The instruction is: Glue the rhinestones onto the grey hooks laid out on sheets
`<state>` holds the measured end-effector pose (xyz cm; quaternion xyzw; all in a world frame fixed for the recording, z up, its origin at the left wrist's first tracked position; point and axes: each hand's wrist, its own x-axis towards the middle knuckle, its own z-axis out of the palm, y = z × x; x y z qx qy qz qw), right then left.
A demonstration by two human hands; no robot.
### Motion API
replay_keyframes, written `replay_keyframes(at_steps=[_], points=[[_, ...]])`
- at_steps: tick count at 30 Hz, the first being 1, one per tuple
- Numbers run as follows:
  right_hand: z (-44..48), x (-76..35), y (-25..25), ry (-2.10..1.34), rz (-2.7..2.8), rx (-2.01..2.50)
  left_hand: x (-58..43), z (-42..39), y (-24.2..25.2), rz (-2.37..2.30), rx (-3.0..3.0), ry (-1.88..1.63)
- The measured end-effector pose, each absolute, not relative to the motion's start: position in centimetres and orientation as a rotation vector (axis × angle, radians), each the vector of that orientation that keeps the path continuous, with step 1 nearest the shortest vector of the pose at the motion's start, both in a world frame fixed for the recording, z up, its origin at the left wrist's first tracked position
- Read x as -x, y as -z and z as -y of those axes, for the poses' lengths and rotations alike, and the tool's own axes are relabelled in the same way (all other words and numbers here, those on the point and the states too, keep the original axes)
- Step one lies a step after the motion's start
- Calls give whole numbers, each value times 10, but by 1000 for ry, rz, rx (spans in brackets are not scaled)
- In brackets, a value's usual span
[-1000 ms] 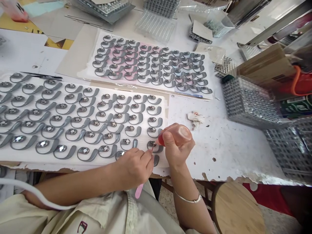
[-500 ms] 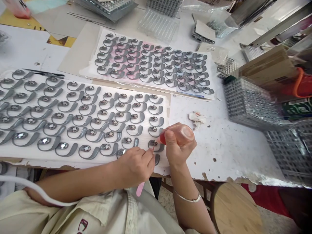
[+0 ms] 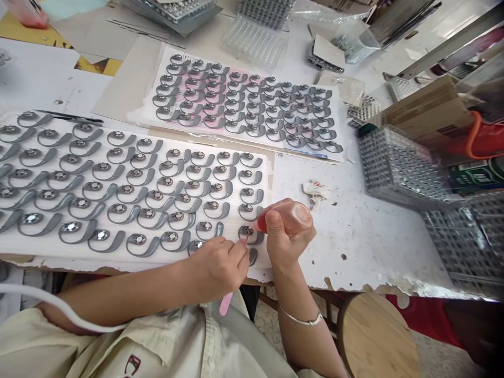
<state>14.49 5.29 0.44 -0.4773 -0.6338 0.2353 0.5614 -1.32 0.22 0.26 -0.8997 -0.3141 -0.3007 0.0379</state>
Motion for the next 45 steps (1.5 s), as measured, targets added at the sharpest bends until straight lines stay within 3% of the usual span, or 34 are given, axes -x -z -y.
replay_keyframes(at_steps=[18, 45], points=[[-55, -145, -6, -381, 1389, 1104, 14, 1, 6, 946, 2783, 857], [-53, -147, -2, -392, 1480, 1133, 15, 1, 5, 953, 2813, 845]])
